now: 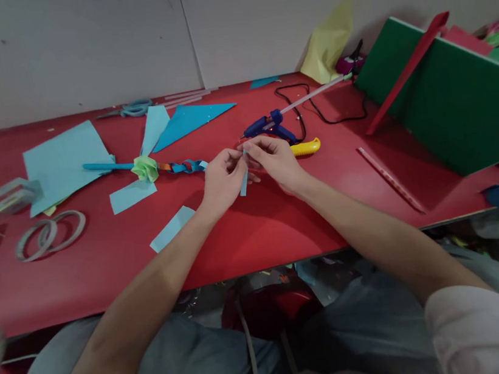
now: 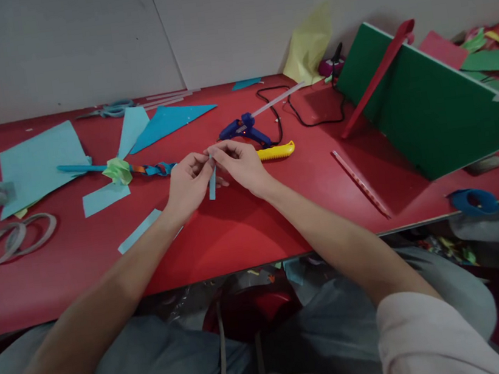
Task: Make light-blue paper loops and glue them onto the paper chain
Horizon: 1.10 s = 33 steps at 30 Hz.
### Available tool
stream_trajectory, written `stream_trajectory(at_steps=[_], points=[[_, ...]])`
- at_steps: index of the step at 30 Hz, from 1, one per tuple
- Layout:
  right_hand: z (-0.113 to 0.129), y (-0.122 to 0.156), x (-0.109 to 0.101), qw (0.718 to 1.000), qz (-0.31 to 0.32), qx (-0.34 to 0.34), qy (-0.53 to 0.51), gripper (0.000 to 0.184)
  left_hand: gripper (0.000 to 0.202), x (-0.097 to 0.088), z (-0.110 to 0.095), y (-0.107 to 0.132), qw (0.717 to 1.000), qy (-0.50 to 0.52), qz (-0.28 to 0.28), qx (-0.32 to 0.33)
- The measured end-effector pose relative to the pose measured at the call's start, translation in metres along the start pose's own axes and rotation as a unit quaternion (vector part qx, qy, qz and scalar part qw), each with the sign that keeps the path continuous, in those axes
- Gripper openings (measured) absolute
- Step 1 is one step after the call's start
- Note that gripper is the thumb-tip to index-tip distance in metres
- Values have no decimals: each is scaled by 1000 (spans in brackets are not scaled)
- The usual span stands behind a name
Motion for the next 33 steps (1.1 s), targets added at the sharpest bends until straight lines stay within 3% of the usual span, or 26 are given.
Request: stream_trajectory(at_steps=[6,15,27,33], points=[[4,-1,-8,999,-29,-38,18,46,27,4,-2,2,1000,-15,10,-1],[3,2,-12,998,-49,-15,48,44,21,5,-1,4,999,-35,8,12],[-4,-2,-21,995,-70,-54,41,44,12,9,0,10,1000,-5,20,17],[4,-2,-26,993,-86,-75,-11,42,11,16,-1,1,999,-41,7,16]])
Point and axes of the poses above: each hand's wrist, its own y-axis away from the middle knuckle, its own x-axis out of the palm, z = x × y, the point moved 10 cm from there along -y, towards the middle knuckle, and after that the axes turned 15 degrees about -z, right-handed, at the moved point
